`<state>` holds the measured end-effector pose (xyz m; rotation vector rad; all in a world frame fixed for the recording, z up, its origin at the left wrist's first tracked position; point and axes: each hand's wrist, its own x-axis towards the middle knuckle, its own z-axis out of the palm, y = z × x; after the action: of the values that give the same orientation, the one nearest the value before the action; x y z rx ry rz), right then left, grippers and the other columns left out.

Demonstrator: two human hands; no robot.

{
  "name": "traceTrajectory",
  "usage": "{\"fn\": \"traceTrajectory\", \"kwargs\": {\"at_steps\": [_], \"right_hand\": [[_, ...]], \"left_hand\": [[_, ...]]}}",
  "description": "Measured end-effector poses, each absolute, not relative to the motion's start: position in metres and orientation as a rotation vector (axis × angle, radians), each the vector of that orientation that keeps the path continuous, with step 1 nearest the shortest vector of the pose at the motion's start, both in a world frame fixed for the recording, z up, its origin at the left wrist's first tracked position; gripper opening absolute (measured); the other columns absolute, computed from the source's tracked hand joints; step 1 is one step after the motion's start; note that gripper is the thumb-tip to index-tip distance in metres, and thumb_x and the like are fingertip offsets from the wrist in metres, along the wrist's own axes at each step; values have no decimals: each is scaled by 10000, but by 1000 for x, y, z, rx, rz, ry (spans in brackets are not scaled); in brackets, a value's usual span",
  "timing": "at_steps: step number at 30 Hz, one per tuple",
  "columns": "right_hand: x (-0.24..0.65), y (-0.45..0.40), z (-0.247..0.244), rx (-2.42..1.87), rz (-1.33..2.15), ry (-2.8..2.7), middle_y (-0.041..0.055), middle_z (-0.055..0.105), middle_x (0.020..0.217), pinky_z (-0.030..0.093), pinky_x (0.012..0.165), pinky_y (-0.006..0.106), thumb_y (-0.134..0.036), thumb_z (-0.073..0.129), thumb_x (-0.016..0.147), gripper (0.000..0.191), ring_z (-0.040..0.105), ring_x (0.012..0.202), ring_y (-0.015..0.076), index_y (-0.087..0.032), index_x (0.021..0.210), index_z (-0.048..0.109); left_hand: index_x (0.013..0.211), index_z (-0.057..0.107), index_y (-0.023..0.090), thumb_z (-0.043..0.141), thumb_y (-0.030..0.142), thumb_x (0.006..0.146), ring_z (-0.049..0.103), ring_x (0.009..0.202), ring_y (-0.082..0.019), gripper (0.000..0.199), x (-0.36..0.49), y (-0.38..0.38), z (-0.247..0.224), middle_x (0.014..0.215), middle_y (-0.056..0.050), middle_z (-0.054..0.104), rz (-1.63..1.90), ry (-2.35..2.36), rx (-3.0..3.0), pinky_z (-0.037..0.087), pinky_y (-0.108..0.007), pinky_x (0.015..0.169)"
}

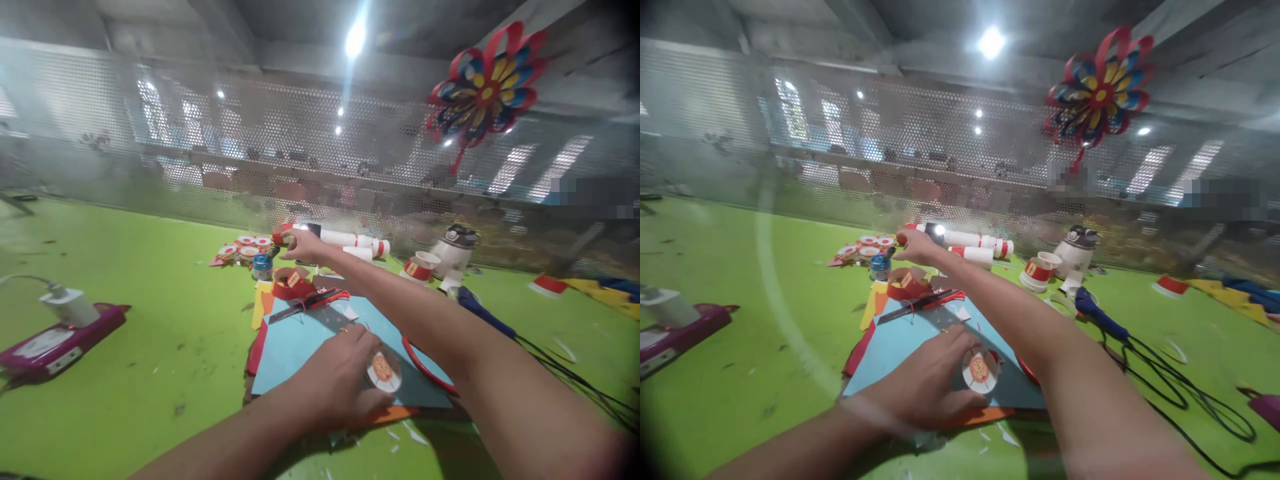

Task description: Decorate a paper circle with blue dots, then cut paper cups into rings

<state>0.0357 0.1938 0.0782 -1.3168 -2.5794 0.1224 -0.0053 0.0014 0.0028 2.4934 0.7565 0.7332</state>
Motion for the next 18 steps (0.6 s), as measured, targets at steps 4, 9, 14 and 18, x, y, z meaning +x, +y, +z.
{"fn": "traceTrajectory", "kwargs": {"at_steps": [4, 9, 14, 18], "right_hand": [[10, 210, 77, -1236, 150, -2680, 99, 589, 1294, 540, 894, 461, -331, 616, 940, 375, 626, 1084, 243, -177, 1278, 564], [-32, 216, 94, -1334, 141, -2813, 96, 587, 1306, 523, 923, 470, -329, 609, 944, 353, 613, 1114, 249, -186, 1265, 578], [-65, 219, 94, -1555, 227, -2868, 79, 632, 1217, 555, 860, 422, -334, 601, 950, 300, 648, 1021, 222, -173, 1203, 611], [-70, 221, 83, -1573, 271, -2806, 78, 629, 1220, 557, 855, 423, -337, 603, 948, 313, 647, 1022, 229, -168, 1211, 606]], "left_hand": [[1020, 569, 184, 646, 396, 828, 579, 950, -247, 296, -2, 3, -4, 1003, -81, 618, 735, 685, 2570, 493, -341, 821], [1035, 581, 155, 628, 411, 822, 596, 954, -286, 337, 1, 3, -5, 1012, -119, 643, 674, 717, 2663, 516, -401, 845], [1213, 545, 159, 586, 413, 851, 559, 1165, -321, 444, 6, 6, -9, 1230, -141, 630, 825, 589, 2697, 459, -450, 1014], [1161, 592, 181, 551, 381, 872, 529, 1235, -308, 354, 9, 9, -13, 1235, -110, 647, 902, 490, 2724, 428, -442, 1064]]}}
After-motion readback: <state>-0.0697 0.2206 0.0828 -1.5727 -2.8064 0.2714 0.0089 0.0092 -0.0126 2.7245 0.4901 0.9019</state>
